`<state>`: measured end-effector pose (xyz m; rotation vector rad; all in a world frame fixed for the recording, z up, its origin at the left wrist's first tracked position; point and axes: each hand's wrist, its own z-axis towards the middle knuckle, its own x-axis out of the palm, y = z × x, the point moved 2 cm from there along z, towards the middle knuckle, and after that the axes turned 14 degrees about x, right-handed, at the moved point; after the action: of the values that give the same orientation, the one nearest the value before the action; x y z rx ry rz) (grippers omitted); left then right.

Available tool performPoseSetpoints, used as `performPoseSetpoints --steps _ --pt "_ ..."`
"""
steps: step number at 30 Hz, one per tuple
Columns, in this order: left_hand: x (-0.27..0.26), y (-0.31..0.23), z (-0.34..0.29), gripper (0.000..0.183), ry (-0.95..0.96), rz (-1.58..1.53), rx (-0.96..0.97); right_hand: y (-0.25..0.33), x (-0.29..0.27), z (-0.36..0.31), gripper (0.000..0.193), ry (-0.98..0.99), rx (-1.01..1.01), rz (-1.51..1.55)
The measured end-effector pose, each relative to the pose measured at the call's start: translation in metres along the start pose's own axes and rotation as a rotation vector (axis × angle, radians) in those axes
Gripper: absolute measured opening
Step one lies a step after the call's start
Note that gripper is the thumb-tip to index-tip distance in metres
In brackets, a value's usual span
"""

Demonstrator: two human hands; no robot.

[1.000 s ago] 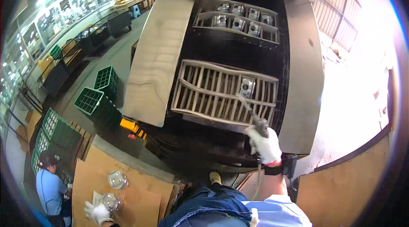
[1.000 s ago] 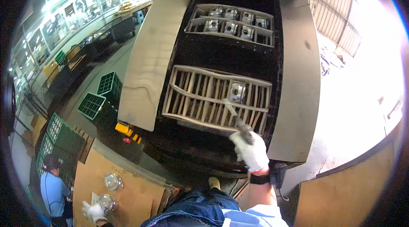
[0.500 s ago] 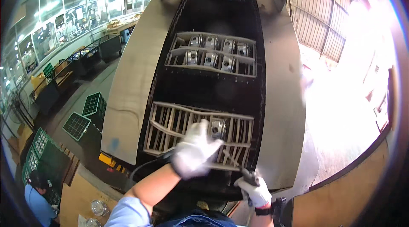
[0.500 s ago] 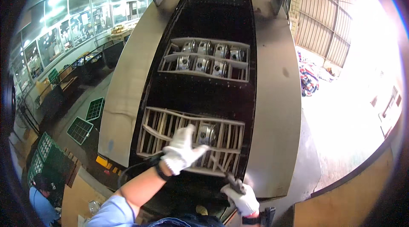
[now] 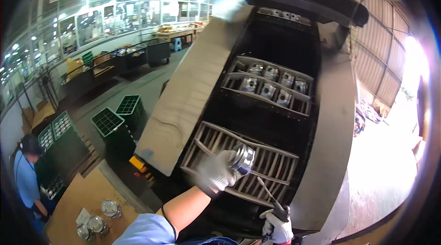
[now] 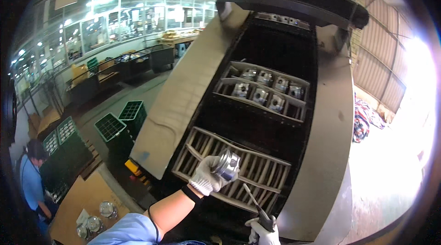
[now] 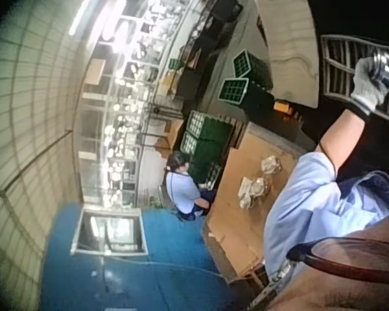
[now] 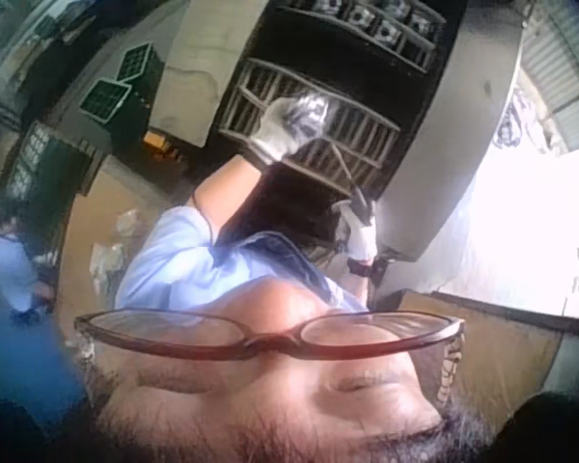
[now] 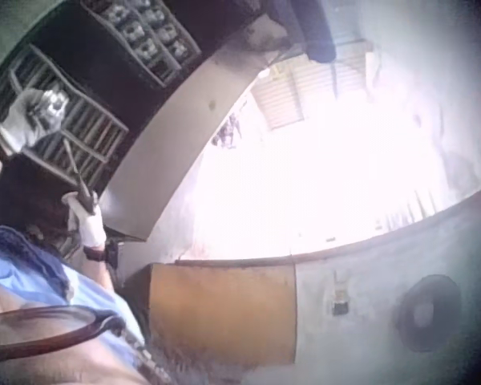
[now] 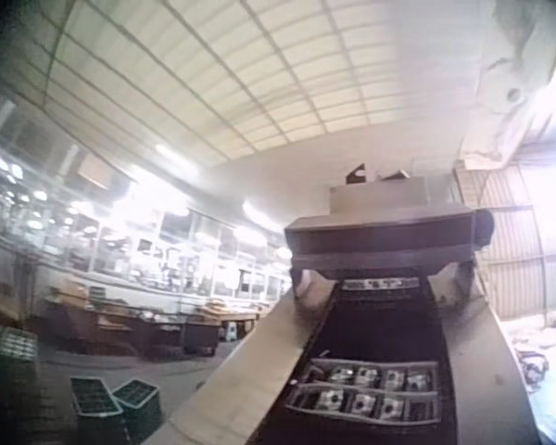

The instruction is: The person is using an air spray nozzle to clean metal pistons and then placing them on a cardboard sheet for inspection or further processing.

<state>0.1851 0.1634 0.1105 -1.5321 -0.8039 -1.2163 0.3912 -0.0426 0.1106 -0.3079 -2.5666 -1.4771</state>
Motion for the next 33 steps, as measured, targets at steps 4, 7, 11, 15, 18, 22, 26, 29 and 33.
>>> performPoseSetpoints --steps 4,7,11,15,18,22,26,29,33 --pt "-0.008 -0.015 -0.049 0.034 0.057 -0.023 0.069 0.009 0.066 0.016 0.015 0.241 0.055 -0.201" --pt "-0.028 -0.051 -0.077 0.044 0.064 -0.079 0.115 -0.004 0.093 0.033 0.015 0.425 0.094 -0.213" --pt "-0.028 -0.084 -0.123 0.045 0.027 -0.172 0.162 -0.016 0.131 0.017 0.014 0.402 0.074 -0.292" --pt "-0.029 -0.098 -0.169 0.043 0.03 -0.18 0.284 -0.029 0.151 0.006 0.019 0.557 0.154 -0.244" --pt "-0.037 -0.112 -0.195 0.041 -0.057 -0.123 0.328 -0.039 0.169 -0.004 0.02 0.547 0.087 -0.407" --pt "-0.033 -0.126 -0.236 0.037 0.146 -0.256 0.302 -0.055 0.182 -0.008 0.018 0.729 0.263 -0.304" --pt "-0.06 -0.134 -0.268 0.038 0.058 -0.23 0.389 -0.066 0.201 -0.032 0.021 0.666 0.119 -0.519" --pt "-0.088 -0.149 -0.302 0.036 0.034 -0.134 0.605 -0.077 0.186 -0.029 0.024 0.704 0.249 -0.313" --pt "-0.076 -0.166 -0.382 0.041 -0.278 0.822 0.962 -0.065 0.195 -0.048 0.016 0.476 0.054 -0.545"
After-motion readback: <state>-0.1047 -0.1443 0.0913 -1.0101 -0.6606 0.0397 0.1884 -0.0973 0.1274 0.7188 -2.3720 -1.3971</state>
